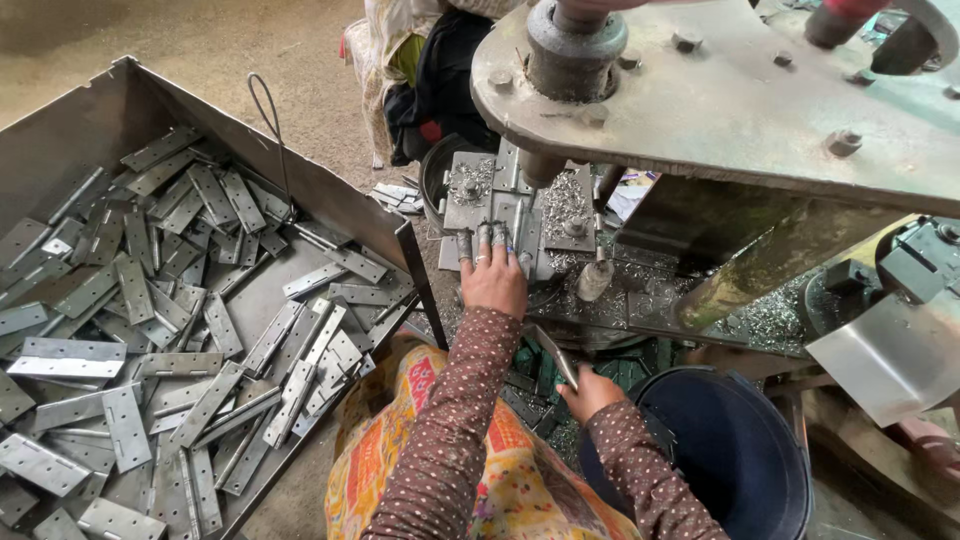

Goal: The person sits at a drill press and repeatedly picks up metal hinge plates from a bin, positions them under the drill, and operates the machine to drill holes. The person uses a lever to control the drill and places finished pieces into a bucket.

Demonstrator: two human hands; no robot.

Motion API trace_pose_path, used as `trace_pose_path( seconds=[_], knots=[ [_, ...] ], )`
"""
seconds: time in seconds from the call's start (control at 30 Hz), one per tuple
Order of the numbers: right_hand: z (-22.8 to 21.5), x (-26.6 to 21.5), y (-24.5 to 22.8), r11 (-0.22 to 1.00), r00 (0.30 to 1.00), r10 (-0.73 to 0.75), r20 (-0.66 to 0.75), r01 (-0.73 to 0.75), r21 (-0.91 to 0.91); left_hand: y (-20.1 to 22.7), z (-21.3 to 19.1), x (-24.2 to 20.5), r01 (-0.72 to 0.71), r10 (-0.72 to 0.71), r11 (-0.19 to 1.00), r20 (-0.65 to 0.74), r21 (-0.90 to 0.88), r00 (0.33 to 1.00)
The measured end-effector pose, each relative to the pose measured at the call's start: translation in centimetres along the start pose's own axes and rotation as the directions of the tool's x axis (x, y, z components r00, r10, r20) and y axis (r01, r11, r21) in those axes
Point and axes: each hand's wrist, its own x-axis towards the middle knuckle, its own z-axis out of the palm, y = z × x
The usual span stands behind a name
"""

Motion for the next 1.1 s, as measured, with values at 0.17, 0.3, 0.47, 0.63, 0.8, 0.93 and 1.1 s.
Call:
trace_pose_path(
  seconds=[0.17, 0.3, 0.47, 0.63, 0.8, 0.93, 1.1],
  knots=[
    [5.1, 1.0, 0.6, 0.983, 0.965, -0.106, -0.241, 0.138, 0.12, 0.2, 0.1, 0.6, 0.0, 0.001, 0.999, 0.042, -0.035, 0.999],
    [9.0, 3.6, 0.1, 0.993, 0.943, -0.084, -0.322, 0.104, 0.048, -0.8, -0.5, 0.3, -0.01, -0.005, 0.99, -0.106, -0.14, 0.994],
    [6.2, 2.2, 0.5, 0.986, 0.975, -0.048, -0.215, 0.08, 0.144, -0.4, -1.2, -1.5, -0.093, 0.069, 0.993, -0.282, -0.072, 0.957],
    [0.6, 0.1, 0.7, 0.995, 0.996, -0.079, -0.046, 0.082, 0.063, -0.6, -0.6, 0.1, -0.046, 0.045, 0.998, -0.033, -0.045, 0.998],
    [3.8, 0.9, 0.6, 0.984, 0.995, -0.003, -0.097, 0.02, 0.175, -0.3, 0.4, 2.8, -0.04, 0.039, 0.998, 0.014, 0.038, 0.999],
    [9.2, 2.1, 1.1, 0.994, 0.955, -0.039, -0.296, 0.068, 0.089, -0.9, 0.2, 2.1, -0.049, 0.05, 0.998, -0.044, 0.029, 0.998],
    [6.5, 1.6, 0.9, 0.982, 0.984, -0.026, -0.177, 0.058, 0.179, -0.4, -0.9, 1.1, -0.025, 0.029, 0.997, 0.05, -0.073, 0.998]
  ],
)
